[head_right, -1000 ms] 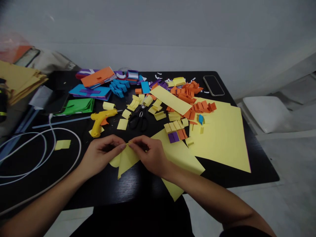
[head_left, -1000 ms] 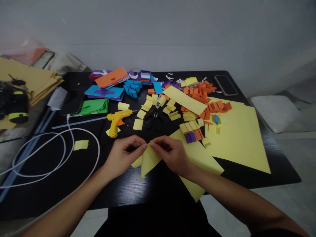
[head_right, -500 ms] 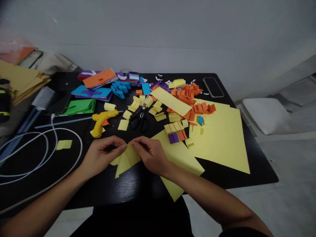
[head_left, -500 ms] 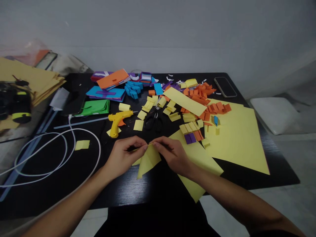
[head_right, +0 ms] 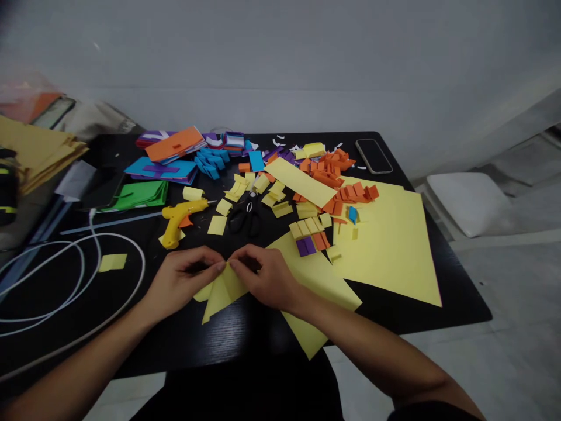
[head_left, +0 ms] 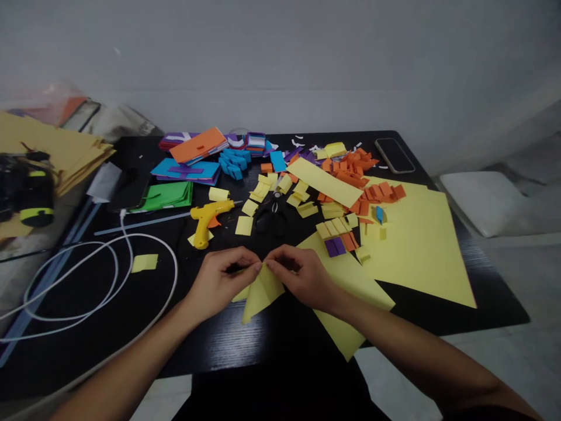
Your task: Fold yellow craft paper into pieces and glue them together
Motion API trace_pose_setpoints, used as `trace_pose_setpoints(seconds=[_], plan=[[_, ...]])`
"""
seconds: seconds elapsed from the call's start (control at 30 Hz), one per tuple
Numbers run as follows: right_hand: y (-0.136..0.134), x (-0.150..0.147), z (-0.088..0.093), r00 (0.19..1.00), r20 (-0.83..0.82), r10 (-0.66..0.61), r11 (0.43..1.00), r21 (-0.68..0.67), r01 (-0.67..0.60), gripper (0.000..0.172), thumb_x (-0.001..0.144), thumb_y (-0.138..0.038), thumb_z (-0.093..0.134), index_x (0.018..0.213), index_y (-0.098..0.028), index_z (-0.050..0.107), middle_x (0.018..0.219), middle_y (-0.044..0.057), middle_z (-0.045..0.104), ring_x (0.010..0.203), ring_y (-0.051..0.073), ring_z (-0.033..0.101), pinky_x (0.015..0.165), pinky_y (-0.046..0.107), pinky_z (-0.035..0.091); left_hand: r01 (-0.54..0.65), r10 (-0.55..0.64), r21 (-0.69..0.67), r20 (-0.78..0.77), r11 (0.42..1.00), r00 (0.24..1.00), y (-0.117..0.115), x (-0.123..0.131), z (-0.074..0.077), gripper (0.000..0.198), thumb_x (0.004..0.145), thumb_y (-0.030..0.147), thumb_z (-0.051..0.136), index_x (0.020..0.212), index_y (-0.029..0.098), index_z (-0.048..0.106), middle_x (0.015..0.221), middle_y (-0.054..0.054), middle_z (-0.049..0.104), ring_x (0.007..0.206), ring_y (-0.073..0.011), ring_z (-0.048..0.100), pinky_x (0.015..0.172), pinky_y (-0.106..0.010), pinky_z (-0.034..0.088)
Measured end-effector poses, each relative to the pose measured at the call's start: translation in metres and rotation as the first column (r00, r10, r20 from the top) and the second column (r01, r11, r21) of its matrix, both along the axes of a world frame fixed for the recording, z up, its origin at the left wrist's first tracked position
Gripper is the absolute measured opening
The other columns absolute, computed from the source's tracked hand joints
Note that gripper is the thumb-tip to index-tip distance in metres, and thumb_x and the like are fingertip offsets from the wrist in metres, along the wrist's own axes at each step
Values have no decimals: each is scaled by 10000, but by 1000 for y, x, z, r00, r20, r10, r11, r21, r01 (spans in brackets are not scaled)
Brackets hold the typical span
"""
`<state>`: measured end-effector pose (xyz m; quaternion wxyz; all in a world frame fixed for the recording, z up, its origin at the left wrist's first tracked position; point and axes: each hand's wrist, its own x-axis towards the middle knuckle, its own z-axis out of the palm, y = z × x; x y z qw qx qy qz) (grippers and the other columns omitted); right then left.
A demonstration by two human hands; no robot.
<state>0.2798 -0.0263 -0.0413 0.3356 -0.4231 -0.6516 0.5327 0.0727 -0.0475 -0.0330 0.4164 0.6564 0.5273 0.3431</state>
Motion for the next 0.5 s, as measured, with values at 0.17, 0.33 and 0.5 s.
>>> trace_pose_setpoints(seconds=[0.17,0.33,0.5], plan=[[0,-1,0,999,-33,-7,999,-50,5,155,916,-284,643,951,-167,738,822,37,762,693,145,674,626,249,493,1,-1,-25,4,1000,1000,1,1,-1,153,910,292,679,839,176,749,717,6,713,662,-120,635,604,-199,473],[2,-1,-2,999,-27,-18,999,-49,17,180,916,-347,683,903,-175,733,814,29,754,697,145,662,636,254,487,8,-8,-18,-5,1000,1000,3,1,-2,162,901,296,679,824,174,752,701,0,710,651,-126,628,604,-211,472],[3,1,-2,1000,-9,14,999,-49,-14,178,954,-302,613,985,-181,740,849,26,758,695,137,641,624,249,466,-25,26,-62,23,998,999,4,1,-3,170,890,318,686,829,173,751,691,1,697,633,-126,614,587,-212,465]])
